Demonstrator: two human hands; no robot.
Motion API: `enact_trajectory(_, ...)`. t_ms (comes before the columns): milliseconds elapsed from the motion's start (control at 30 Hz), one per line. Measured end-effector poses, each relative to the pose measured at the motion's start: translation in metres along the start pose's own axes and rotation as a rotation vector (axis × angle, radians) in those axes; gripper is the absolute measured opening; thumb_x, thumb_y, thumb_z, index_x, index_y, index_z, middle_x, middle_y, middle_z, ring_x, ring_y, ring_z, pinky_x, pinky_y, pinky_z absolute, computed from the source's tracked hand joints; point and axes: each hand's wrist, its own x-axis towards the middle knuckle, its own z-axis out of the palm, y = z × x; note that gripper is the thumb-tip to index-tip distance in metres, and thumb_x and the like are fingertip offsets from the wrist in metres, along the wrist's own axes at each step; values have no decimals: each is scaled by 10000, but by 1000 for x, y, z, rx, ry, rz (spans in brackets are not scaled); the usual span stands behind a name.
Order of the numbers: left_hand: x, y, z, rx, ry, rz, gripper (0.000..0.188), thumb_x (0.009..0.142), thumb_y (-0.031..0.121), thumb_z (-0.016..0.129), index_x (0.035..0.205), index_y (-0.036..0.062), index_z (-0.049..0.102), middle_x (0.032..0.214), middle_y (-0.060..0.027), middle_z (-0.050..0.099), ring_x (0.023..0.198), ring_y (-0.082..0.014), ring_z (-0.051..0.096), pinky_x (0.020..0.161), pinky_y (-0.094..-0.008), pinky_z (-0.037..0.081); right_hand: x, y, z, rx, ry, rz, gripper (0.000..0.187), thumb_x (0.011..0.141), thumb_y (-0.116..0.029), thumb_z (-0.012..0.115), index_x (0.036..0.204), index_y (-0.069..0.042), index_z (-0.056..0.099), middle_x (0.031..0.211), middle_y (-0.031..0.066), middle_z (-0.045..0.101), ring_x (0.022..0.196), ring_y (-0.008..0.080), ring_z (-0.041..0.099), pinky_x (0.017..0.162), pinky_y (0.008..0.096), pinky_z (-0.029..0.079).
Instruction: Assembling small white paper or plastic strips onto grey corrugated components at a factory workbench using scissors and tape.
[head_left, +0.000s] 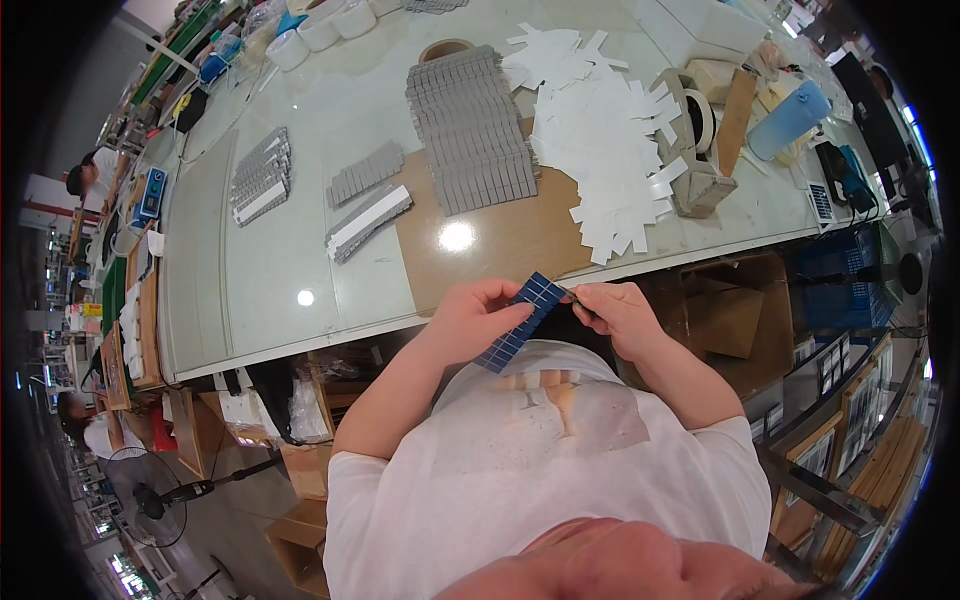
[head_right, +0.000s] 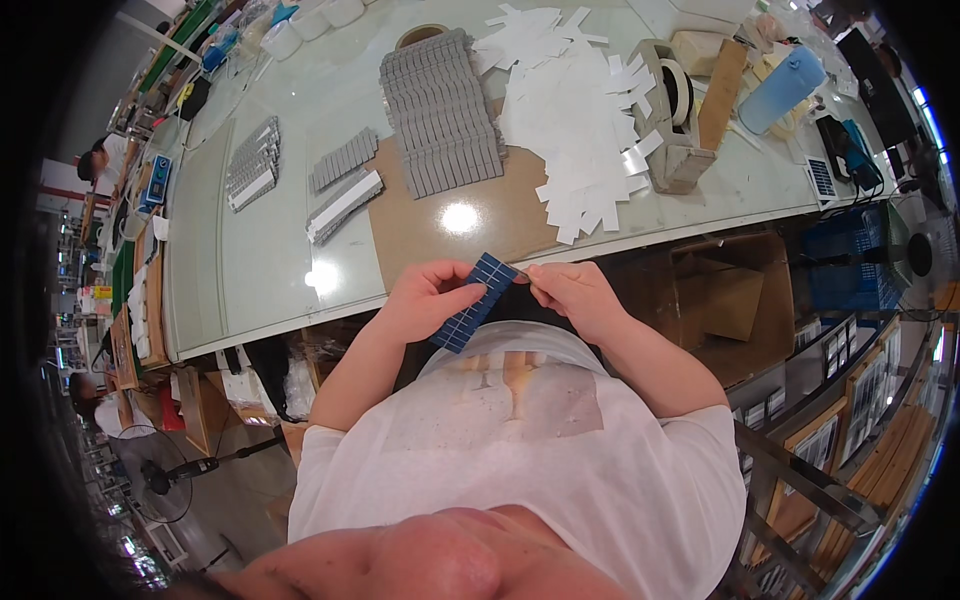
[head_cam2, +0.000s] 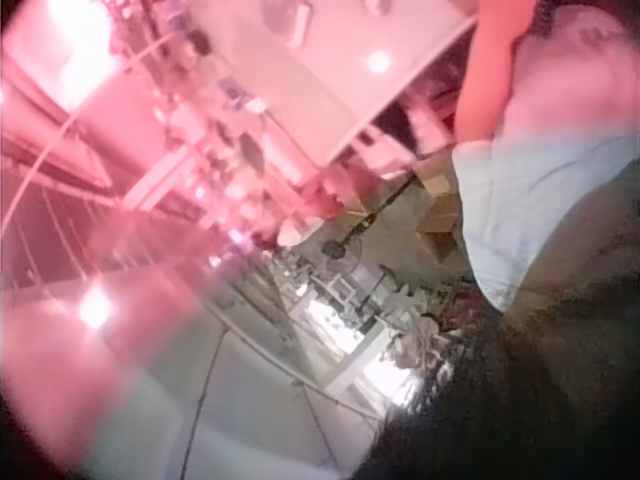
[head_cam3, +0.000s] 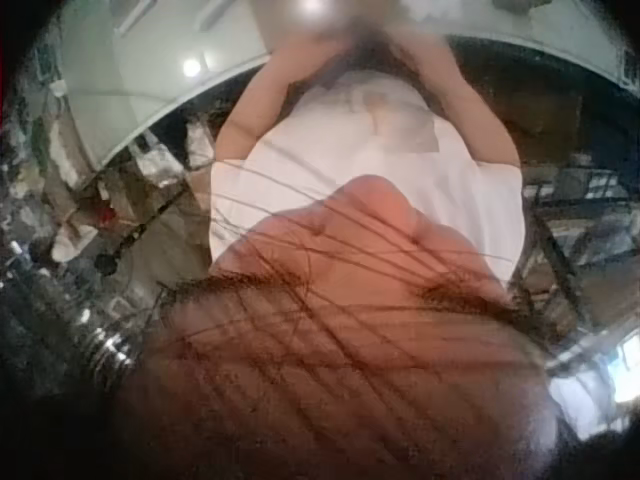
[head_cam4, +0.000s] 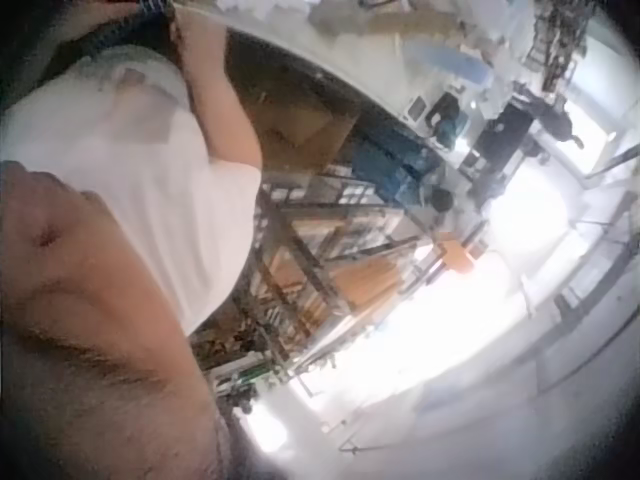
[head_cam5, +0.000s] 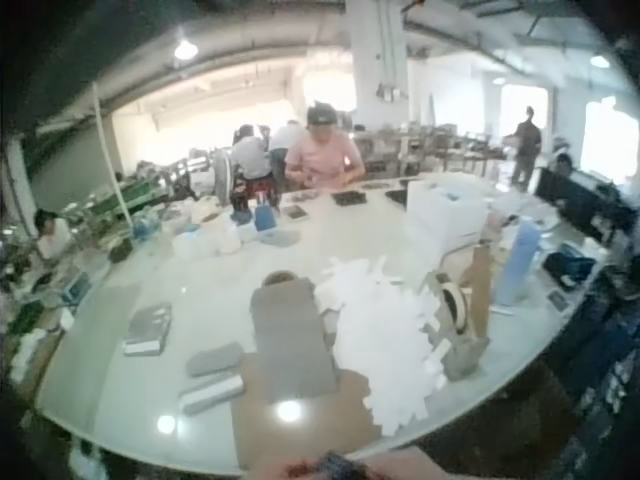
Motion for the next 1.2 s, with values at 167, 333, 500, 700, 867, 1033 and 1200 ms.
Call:
enact_trajectory(167, 1, 0, 0, -3, 3, -3, 201, 943, 110, 696, 1109, -5, 695, 922, -14, 714, 799, -52, 634, 702, -232, 521, 2, 6, -4, 32, -16, -6, 314, 1026, -285, 555, 975, -17, 710, 718, -41, 527, 606, 36, 364, 537, 202, 274)
enact_trajectory(333, 1, 0, 0, 3, 3, -12, 202, 944, 114, 695, 1112, 2, 697, 922, -13, 714, 798, -53, 633, 702, -234, 520, 2, 5, -3, 86, -17, -12, 308, 1009, -257, 559, 1080, -2, 715, 730, -25, 544, 588, 38, 352, 521, 196, 254)
enact_trajectory(500, 1, 0, 0, -3, 6, -24, 206, 944, 118, 698, 1114, 2, 697, 922, -12, 714, 798, -52, 632, 703, -235, 520, 3, 8, -4, 59, -4, -13, 307, 1008, -257, 559, 1076, -2, 717, 726, -29, 537, 585, 38, 342, 518, 200, 249)
enact_trajectory(700, 2, -1, 1, -4, -5, -4, 202, 946, 116, 695, 1110, -1, 695, 921, -11, 713, 797, -48, 631, 698, -230, 517, 3, 7, -3, 42, -18, -32, 300, 1015, -254, 561, 1062, -4, 720, 722, -36, 533, 594, 36, 344, 524, 201, 251)
enact_trajectory(867, 1, 0, 1, 19, -11, -11, 193, 948, 112, 692, 1105, -1, 695, 917, -8, 711, 794, -45, 628, 693, -228, 515, 3, 8, -5, 43, -25, -33, 317, 1034, -264, 548, 1020, -11, 738, 708, -46, 516, 620, 39, 384, 551, 208, 295)
enact_trajectory(1033, 3, -3, 1, 14, -9, -9, 187, 946, 112, 694, 1099, 3, 696, 915, -5, 709, 791, -42, 623, 689, -225, 513, 2, 10, -4, 37, -23, -34, 316, 1032, -266, 552, 1012, -9, 736, 705, -44, 517, 616, 39, 383, 549, 209, 292)
enact_trajectory(1200, 2, 1, 2, 6, 9, -25, 203, 945, 114, 695, 1112, 0, 697, 921, -10, 713, 798, -47, 631, 699, -229, 520, 1, 5, -2, 10, 9, -1, 319, 1029, -262, 545, 1041, -6, 735, 698, -53, 493, 630, 45, 381, 563, 210, 295)
